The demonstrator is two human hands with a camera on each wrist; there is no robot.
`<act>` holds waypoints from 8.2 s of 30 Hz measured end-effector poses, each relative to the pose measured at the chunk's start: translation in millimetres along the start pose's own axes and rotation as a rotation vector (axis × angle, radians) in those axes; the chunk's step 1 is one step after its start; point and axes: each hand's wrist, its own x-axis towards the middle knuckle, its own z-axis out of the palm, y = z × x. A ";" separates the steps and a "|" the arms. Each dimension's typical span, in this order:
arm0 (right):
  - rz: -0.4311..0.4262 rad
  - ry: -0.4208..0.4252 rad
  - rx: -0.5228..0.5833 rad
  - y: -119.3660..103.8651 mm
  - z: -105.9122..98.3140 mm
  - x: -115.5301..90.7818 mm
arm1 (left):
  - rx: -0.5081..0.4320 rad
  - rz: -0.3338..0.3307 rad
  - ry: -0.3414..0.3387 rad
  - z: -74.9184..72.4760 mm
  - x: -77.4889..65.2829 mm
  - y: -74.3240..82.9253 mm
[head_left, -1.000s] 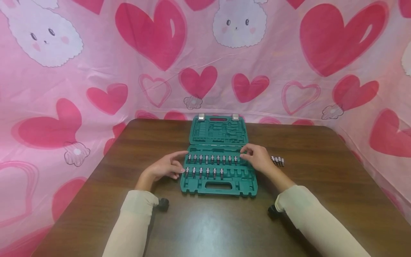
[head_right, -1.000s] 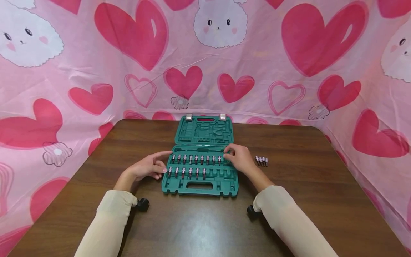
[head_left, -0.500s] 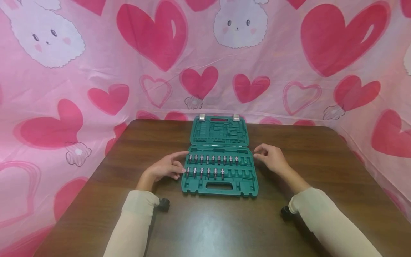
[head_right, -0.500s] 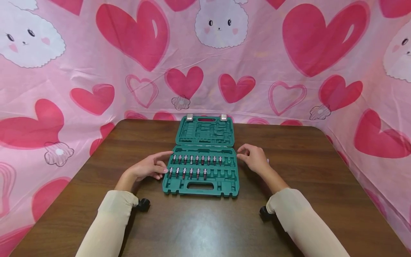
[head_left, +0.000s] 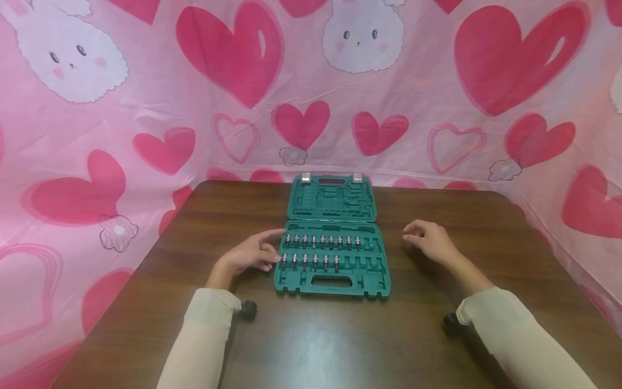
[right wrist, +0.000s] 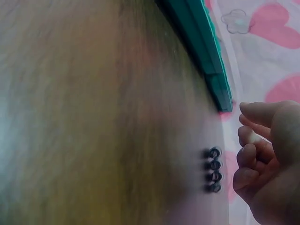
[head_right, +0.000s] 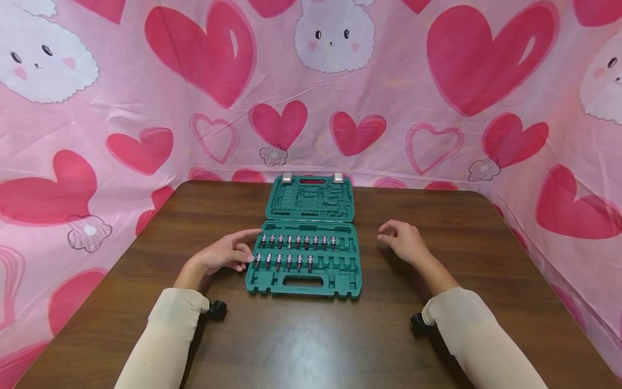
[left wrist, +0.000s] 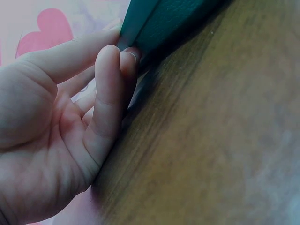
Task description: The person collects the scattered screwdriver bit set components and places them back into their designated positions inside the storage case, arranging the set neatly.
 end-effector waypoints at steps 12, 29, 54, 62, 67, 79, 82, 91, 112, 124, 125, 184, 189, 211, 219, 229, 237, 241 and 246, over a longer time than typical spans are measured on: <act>-0.002 0.026 -0.045 15.0 -8.6 -10.1 | -0.003 0.011 -0.002 0.7 0.1 0.3; 0.040 0.020 -0.097 35.5 -22.1 -16.5 | -0.003 0.019 -0.010 -0.2 -0.3 0.2; 0.024 -0.038 -0.113 45.3 -29.7 -22.0 | 0.000 0.025 -0.009 -0.6 -0.3 -1.7; 0.044 0.047 -0.104 41.5 -24.2 -23.5 | -0.004 0.015 -0.011 -0.8 -0.3 -1.6; 0.030 0.096 -0.113 41.1 -20.7 -24.4 | -0.002 0.022 -0.014 -0.5 0.0 -1.3; 0.006 0.152 -0.111 35.0 -17.8 -25.5 | 0.003 0.018 -0.011 -0.5 -0.1 -1.1; 0.010 0.172 -0.107 32.6 -16.9 -25.8 | 0.003 0.017 -0.009 -0.4 0.0 -1.2; 0.005 0.252 -0.102 22.5 -11.2 -23.3 | 0.011 0.012 0.000 -0.2 0.2 -1.3; 0.005 0.185 -0.008 -17.0 11.0 -8.4 | 0.015 0.015 0.000 -0.6 1.5 1.7; 0.020 0.140 0.046 -37.2 26.0 -1.0 | 0.016 0.004 0.001 -0.5 1.5 0.0; 0.015 0.141 0.047 -38.7 27.4 0.0 | 0.015 0.003 0.002 -0.6 1.4 -0.2; 0.024 0.035 0.048 -55.2 59.1 28.2 | 0.000 0.003 -0.001 -2.4 3.9 -4.8; -0.007 0.081 0.049 -49.5 51.6 25.6 | 0.002 0.003 0.002 -1.9 3.9 -4.2; 0.056 0.023 0.010 -5.3 -0.7 12.2 | 0.001 0.002 -0.008 -2.2 4.1 -3.1; 0.046 -0.029 -0.007 12.4 -13.9 9.2 | 0.009 0.003 0.001 -2.4 3.0 -3.3; 0.048 -0.164 -0.007 25.9 -27.9 4.8 | 0.004 0.003 0.000 -2.2 4.2 -4.7; 0.009 -0.146 -0.036 36.6 -32.1 -1.1 | 0.000 0.004 -0.006 -2.8 3.3 -4.0; 0.018 -0.152 -0.048 41.3 -33.1 -4.6 | 0.000 0.001 0.000 -2.3 2.6 -3.2; 0.025 -0.152 -0.049 44.9 -32.3 -6.1 | 0.007 -0.004 0.006 -1.6 1.7 -2.2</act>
